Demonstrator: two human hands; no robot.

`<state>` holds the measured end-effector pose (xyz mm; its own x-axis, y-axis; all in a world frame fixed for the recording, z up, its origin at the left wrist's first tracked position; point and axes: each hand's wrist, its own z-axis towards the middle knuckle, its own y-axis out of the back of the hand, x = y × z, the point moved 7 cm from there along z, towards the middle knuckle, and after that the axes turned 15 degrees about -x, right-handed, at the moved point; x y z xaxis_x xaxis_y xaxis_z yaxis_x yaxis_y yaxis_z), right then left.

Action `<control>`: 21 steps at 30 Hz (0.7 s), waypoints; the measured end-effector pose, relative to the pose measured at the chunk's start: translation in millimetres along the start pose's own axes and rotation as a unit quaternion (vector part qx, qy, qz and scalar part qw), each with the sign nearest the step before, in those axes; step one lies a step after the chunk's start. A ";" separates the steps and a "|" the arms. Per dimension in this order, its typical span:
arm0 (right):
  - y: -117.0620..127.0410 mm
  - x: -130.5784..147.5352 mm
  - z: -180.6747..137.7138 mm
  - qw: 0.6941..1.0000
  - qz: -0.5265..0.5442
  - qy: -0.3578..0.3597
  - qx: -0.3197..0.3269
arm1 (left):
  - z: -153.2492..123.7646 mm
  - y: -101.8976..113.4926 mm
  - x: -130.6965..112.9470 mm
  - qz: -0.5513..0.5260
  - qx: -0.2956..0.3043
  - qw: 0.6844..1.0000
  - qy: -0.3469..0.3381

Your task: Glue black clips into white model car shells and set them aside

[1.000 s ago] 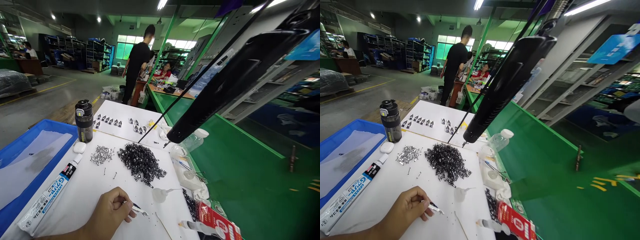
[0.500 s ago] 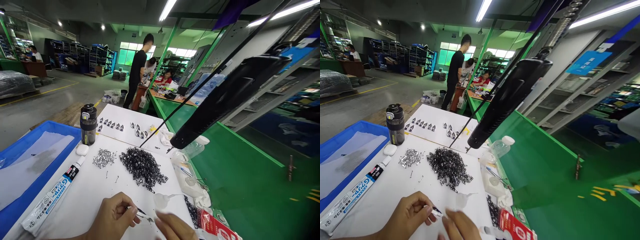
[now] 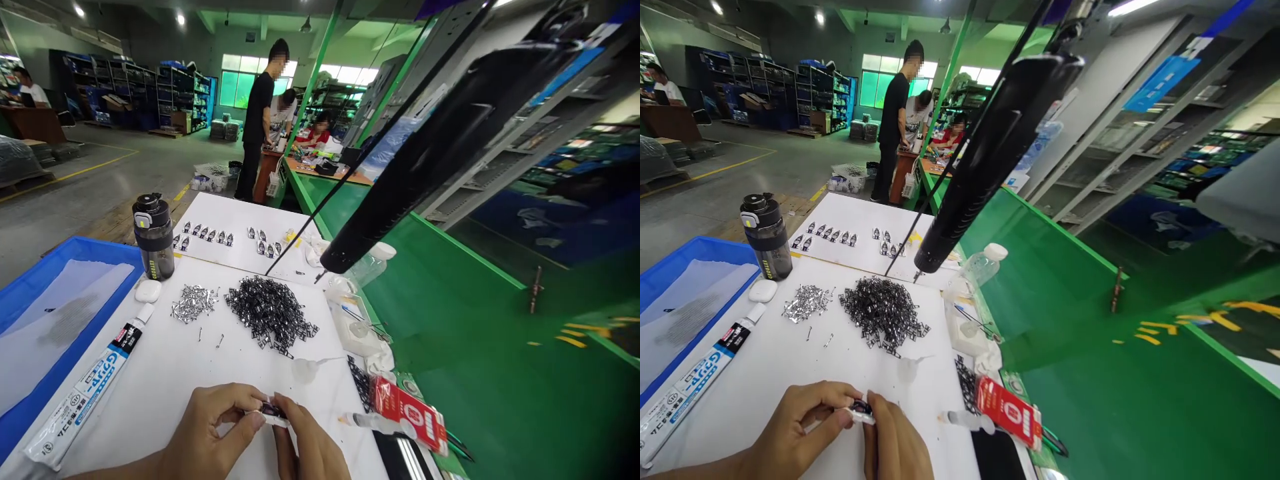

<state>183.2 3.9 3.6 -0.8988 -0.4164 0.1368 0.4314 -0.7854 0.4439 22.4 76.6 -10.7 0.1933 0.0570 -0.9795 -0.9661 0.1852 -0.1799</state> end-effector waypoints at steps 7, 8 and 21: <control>-1.5 5.7 25.7 0.991 0.086 -0.078 0.061 | -3.6 4.1 -25.0 0.047 -0.039 0.992 -0.112; -1.0 4.4 28.8 0.985 0.114 -0.103 0.075 | -4.7 4.7 -29.1 0.056 -0.042 0.987 -0.141; 66.6 -18.0 13.1 0.975 0.092 -0.147 0.140 | -28.4 -9.4 -30.3 0.140 0.068 0.930 -0.332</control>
<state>227.0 -34.9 42.2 -0.8089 -0.3570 0.4671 0.5870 -0.5361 0.6067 20.8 45.3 18.0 0.0441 0.7074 -0.7054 -0.9729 0.1909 0.1306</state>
